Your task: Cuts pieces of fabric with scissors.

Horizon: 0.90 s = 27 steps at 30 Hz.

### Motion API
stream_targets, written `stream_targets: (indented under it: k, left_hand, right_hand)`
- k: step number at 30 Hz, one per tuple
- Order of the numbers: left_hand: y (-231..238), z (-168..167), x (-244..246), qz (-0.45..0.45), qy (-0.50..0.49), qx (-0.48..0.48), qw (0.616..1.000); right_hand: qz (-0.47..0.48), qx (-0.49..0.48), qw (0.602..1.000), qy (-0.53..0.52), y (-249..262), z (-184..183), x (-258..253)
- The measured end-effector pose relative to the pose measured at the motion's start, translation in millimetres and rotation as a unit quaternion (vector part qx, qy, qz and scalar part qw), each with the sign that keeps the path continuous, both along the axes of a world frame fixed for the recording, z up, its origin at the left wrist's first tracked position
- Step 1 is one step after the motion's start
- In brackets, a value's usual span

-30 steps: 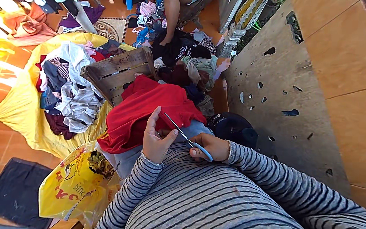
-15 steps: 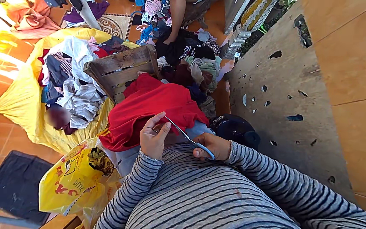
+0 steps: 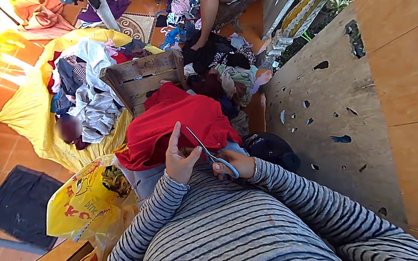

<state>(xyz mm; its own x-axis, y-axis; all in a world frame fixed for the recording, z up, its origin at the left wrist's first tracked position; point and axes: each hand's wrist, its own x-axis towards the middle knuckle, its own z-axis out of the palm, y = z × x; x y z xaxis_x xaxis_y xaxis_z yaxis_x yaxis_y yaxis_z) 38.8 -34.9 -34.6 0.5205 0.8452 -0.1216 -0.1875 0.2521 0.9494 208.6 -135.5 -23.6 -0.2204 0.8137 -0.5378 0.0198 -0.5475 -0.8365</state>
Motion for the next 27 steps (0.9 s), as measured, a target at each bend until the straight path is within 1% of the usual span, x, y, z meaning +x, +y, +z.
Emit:
stream_targets:
  k: [5, 9, 14, 16, 19, 22, 27]
  left_hand:
    - [1, -1, -1, 0.005, 0.0, 0.009, 1.0]
    - [0, 1, 0, 0.004, 0.008, 0.012, 1.0]
    - [1, -4, -2, 0.0, -0.013, 0.022, 1.0]
    - [3, -5, -3, 0.031, -0.017, -0.001, 0.999]
    - [6, -3, -1, 0.079, 0.003, -0.058, 0.995]
    - [7, -3, 0, 0.086, 0.003, -0.079, 0.993]
    - [4, -10, -2, 0.035, 0.001, -0.009, 0.999]
  right_hand:
    - [0.003, 0.012, 1.0, 0.01, 2, -3, -1]
    - [-0.02, 0.019, 0.999, 0.022, -1, -7, -2]
    - [-0.024, 0.019, 0.999, 0.032, -2, -10, -1]
    - [-0.02, 0.013, 0.999, 0.024, -2, -10, 1]
    - [-0.01, 0.009, 1.0, 0.003, -2, -10, 2]
    - [-0.006, 0.002, 1.0, 0.002, 0, -10, 1]
    - [0.025, 0.013, 1.0, 0.005, 14, -9, -1]
